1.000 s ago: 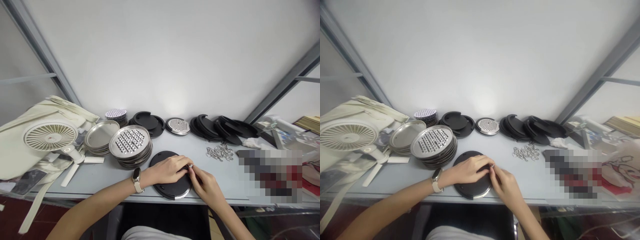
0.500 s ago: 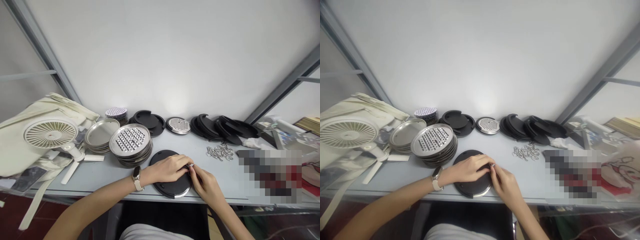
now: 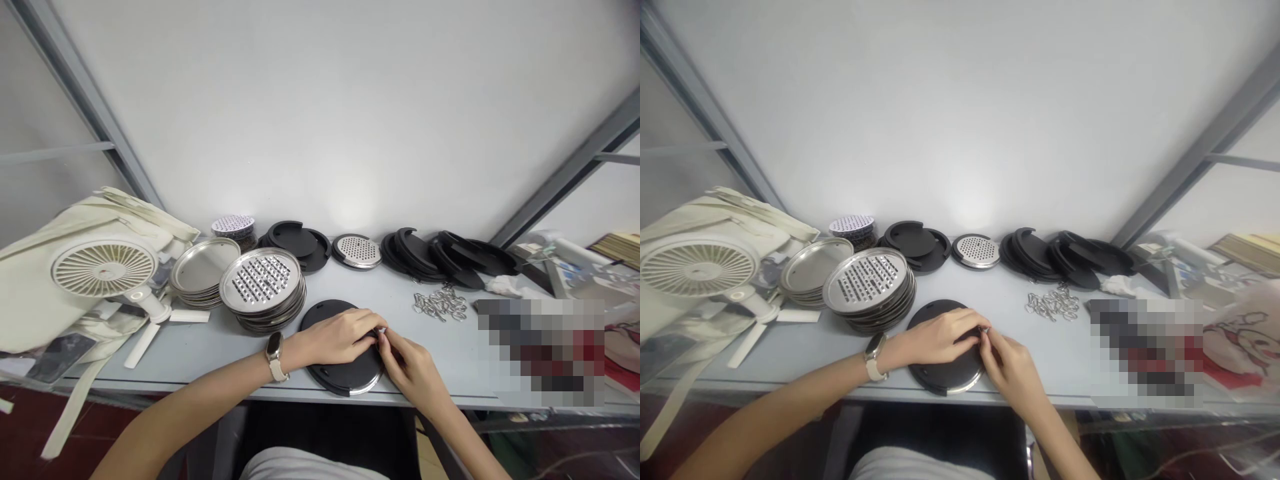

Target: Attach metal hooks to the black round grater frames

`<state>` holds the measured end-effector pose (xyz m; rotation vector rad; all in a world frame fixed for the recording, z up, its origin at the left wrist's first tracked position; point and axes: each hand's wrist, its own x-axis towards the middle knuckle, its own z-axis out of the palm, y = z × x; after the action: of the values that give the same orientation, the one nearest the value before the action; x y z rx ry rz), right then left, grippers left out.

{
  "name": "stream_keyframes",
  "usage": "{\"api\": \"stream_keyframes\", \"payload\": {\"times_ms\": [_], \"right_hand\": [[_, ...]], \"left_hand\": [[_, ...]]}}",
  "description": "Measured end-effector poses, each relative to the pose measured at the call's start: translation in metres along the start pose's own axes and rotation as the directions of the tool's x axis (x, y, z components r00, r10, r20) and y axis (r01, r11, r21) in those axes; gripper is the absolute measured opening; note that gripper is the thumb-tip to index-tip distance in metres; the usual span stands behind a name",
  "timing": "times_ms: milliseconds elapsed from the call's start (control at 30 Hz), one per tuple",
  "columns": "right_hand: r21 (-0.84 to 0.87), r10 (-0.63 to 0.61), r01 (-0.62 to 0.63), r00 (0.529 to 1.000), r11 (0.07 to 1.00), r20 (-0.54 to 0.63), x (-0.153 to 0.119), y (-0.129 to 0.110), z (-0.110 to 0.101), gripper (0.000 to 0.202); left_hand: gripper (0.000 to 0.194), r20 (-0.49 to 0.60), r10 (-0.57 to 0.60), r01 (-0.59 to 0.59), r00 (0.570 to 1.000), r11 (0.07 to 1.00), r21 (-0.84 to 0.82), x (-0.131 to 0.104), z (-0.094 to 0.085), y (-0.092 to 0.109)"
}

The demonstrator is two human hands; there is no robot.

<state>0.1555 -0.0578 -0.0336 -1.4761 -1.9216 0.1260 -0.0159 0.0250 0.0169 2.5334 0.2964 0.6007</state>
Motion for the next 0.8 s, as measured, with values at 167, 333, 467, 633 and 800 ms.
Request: {"api": "stream_keyframes", "payload": {"times_ms": [167, 333, 467, 633, 800], "right_hand": [[0.013, 0.017, -0.017, 1.0, 1.0, 0.014, 0.0003, -0.0005, -0.0006, 0.021], [0.021, 0.025, -0.025, 1.0, 0.999, 0.011, -0.0002, -0.001, -0.0005, 0.022], [0.023, 0.029, -0.029, 1.0, 0.999, 0.012, -0.0002, -0.0009, 0.0007, 0.025], [0.018, 0.033, -0.034, 0.999, 0.999, 0.011, -0.0001, -0.0005, 0.0007, 0.026], [0.018, 0.03, -0.03, 1.0, 0.999, 0.01, 0.0002, -0.0015, 0.0001, 0.026]], "left_hand": [[0.026, 0.001, -0.017, 0.017, 1.0, 1.0, -0.013, 0.0003, -0.0003, 0.001], [0.03, -0.001, -0.021, 0.021, 1.0, 1.0, -0.003, 0.0005, -0.0012, 0.0027], [0.037, -0.003, -0.025, 0.025, 1.0, 1.0, -0.001, 0.0, -0.0009, 0.0024], [0.038, -0.012, -0.027, 0.027, 1.0, 0.999, -0.018, -0.0005, -0.0001, 0.0014], [0.038, -0.015, -0.034, 0.034, 0.999, 0.999, -0.037, -0.0006, -0.0005, 0.0014]]}}
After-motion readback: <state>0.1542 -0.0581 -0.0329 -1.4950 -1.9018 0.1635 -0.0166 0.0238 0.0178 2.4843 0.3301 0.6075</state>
